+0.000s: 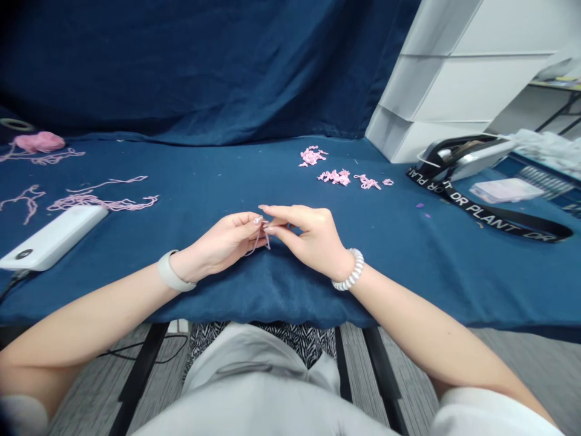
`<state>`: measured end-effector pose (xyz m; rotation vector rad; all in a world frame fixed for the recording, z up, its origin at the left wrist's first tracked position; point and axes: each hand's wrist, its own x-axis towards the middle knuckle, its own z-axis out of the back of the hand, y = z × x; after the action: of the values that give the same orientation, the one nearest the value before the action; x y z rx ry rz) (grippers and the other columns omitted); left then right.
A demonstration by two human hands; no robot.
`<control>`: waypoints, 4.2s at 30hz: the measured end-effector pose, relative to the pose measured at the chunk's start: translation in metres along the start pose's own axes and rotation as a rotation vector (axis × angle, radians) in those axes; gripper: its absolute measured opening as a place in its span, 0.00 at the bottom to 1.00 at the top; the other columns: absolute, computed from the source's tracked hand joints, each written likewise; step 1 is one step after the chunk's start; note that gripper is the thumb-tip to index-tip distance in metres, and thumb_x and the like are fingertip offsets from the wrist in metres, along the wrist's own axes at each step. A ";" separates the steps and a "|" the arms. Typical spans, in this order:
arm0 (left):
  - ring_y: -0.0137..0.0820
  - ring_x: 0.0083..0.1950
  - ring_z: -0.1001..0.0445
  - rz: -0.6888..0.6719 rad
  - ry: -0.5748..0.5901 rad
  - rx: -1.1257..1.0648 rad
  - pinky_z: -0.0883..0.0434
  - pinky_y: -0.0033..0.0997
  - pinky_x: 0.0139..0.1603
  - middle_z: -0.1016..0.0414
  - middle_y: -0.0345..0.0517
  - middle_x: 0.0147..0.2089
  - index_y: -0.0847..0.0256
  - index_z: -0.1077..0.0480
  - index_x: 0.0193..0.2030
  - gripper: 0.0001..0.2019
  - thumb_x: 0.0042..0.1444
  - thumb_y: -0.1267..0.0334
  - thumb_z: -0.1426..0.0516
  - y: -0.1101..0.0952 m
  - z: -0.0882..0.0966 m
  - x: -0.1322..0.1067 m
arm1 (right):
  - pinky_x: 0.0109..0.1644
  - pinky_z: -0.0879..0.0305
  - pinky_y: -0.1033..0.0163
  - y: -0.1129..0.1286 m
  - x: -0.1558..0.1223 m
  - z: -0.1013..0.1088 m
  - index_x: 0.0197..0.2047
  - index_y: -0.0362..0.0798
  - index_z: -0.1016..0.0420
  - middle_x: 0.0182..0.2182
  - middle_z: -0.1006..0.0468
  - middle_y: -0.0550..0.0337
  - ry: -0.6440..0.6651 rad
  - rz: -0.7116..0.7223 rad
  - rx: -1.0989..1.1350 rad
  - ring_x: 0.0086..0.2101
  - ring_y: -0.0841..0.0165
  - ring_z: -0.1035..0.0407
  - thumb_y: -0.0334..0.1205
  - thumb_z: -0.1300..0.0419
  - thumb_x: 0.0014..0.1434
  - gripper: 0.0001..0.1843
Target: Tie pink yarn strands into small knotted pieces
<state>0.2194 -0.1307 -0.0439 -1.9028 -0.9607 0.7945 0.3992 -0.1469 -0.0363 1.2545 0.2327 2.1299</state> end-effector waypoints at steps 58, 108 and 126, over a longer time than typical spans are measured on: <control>0.14 0.19 0.49 0.145 0.145 0.058 0.51 0.15 0.18 0.43 0.34 0.22 0.65 0.38 0.30 0.10 0.52 0.64 0.39 -0.006 -0.006 -0.010 | 0.37 0.27 0.65 -0.002 -0.002 -0.011 0.44 0.47 0.25 0.28 0.21 0.61 -0.092 -0.479 0.627 0.29 0.72 0.26 0.35 0.31 0.48 0.18; 0.14 0.20 0.47 0.082 0.155 0.078 0.50 0.15 0.18 0.42 0.36 0.24 0.65 0.37 0.31 0.11 0.55 0.61 0.41 -0.002 -0.007 -0.009 | 0.40 0.32 0.67 0.004 -0.003 -0.025 0.30 0.48 0.22 0.30 0.23 0.62 -0.065 -0.850 1.141 0.31 0.75 0.31 0.40 0.31 0.48 0.07; 0.15 0.20 0.43 0.082 0.142 0.139 0.47 0.16 0.18 0.36 0.38 0.25 0.67 0.33 0.30 0.12 0.50 0.59 0.37 -0.002 -0.004 -0.009 | 0.35 0.35 0.70 0.000 -0.002 -0.022 0.27 0.47 0.22 0.30 0.27 0.62 0.003 -0.750 1.125 0.29 0.78 0.35 0.41 0.30 0.47 0.08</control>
<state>0.2177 -0.1394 -0.0387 -1.8599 -0.7267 0.7434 0.3815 -0.1443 -0.0492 1.3627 1.7595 1.2713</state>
